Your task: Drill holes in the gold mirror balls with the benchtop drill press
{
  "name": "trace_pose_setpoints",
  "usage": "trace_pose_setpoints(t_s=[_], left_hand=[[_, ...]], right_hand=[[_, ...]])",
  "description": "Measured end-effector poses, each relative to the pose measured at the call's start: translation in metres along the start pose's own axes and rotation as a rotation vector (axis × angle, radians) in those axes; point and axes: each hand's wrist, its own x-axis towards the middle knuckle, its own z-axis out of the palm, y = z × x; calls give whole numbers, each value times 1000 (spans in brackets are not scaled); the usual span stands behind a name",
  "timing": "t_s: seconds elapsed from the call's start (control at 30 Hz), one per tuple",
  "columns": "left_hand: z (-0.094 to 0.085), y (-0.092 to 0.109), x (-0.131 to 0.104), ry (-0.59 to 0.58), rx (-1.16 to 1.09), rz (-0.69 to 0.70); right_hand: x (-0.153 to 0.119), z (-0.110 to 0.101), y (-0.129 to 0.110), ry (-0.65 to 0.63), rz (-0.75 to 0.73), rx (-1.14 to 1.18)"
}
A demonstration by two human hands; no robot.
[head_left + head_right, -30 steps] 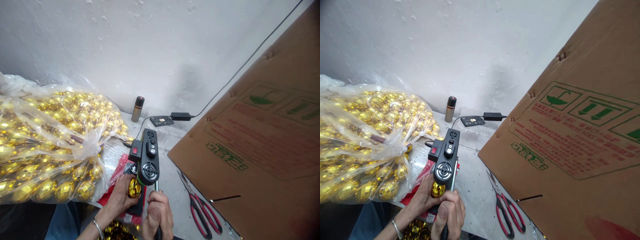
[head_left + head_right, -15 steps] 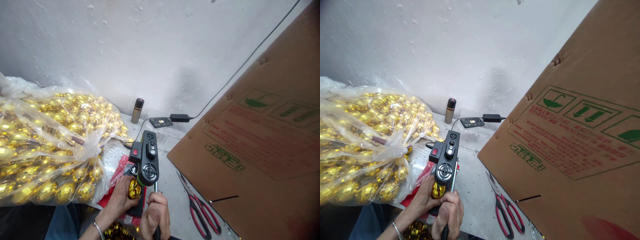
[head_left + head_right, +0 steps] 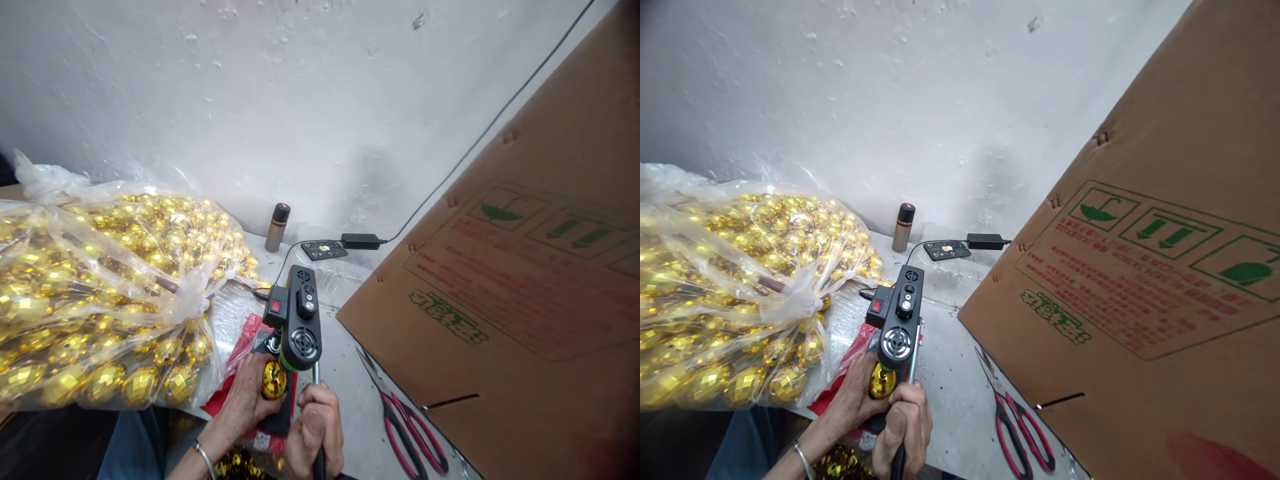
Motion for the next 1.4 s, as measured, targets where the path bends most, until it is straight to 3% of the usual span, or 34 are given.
trace_pose_setpoints(t_s=[0.1, 0.27, 0.37, 0.47, 0.6, 0.7, 0.77, 0.9, 1.03, 1.23, 1.3, 1.4], left_hand=[[-1, 1, 0, 18, -5, 12], [1, 2, 3, 23, -11, 3], [2, -2, -4, 12, -17, 35], [-3, -15, -26, -38, 29, 115], [-26, -35, -53, -100, 165, 331], [-53, -37, -44, 3, 347, 389], [-74, -33, -22, 54, 545, 346], [-115, -21, 16, -46, 887, 135], [-142, -17, 18, -175, 984, 18], [-145, -9, 17, -304, 990, -112], [-140, -9, 20, -280, 907, -92], [-128, -13, 19, -144, 619, -17]], right_hand=[[-5, 1, 2, -29, -15, -4], [8, 7, -8, 67, 19, 24], [32, 2, -20, -10, 85, 69], [50, -4, -28, -81, 91, 103], [51, -6, -28, -80, 60, 91], [43, -5, -25, -72, 55, 82], [39, -5, -24, -85, 67, 74], [35, -9, -22, -120, 90, 62], [32, -9, -20, -104, 84, 73], [29, -7, -19, -92, 91, 84], [28, -7, -20, -88, 124, 73], [29, -8, -23, -93, 190, 50]])
